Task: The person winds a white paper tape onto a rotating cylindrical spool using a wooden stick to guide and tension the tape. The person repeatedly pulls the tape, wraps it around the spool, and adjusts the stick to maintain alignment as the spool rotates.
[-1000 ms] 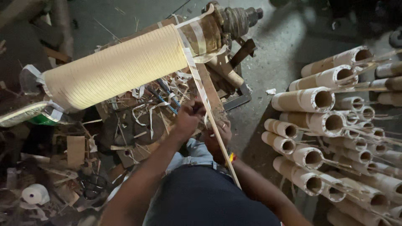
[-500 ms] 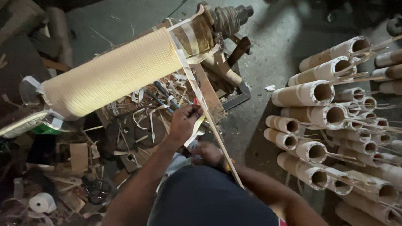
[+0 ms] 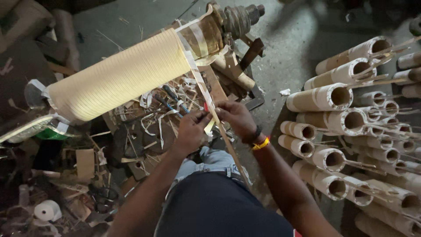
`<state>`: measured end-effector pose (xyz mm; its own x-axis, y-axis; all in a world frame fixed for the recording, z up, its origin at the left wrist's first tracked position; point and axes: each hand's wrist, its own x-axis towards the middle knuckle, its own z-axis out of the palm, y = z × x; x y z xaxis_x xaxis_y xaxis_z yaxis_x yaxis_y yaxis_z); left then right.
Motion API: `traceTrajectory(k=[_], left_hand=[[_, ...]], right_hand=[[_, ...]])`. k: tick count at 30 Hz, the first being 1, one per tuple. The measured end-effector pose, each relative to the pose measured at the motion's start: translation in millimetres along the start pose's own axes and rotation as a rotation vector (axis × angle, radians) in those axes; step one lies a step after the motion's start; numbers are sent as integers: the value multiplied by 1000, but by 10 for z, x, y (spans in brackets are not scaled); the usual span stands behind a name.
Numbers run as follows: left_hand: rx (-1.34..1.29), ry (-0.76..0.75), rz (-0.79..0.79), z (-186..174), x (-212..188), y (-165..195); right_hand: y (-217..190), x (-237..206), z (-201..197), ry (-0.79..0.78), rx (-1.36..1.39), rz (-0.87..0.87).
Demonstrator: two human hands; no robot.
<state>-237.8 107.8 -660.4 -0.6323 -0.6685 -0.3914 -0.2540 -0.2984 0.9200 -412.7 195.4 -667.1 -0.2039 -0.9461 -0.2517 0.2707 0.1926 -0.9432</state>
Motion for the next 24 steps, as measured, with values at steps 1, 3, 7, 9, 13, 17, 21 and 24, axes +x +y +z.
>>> traceTrajectory(k=[1,3,7,9,13,17,21,24], left_hand=[[96,57,93,35,-16,1],[288,177,270,88,-65,12],[392,221,389,115,-175,108],[316,189,374,90,-221,197],[481,104,-10,4,-421,384],[412,89,-33,-74,-707,477],[460,138,62,-68,-900,442],[498,140,80,-26,-1014,378]], right_hand=[[-22,20,4,-28,1,22],[-21,32,-29,-52,-64,21],[14,25,-92,-69,-122,13],[-7,19,-68,-56,-122,42],[-137,-43,53,46,-202,49],[-273,-106,187,117,-470,-112],[-330,-137,282,121,-330,-1],[-300,-216,333,180,-529,-81]])
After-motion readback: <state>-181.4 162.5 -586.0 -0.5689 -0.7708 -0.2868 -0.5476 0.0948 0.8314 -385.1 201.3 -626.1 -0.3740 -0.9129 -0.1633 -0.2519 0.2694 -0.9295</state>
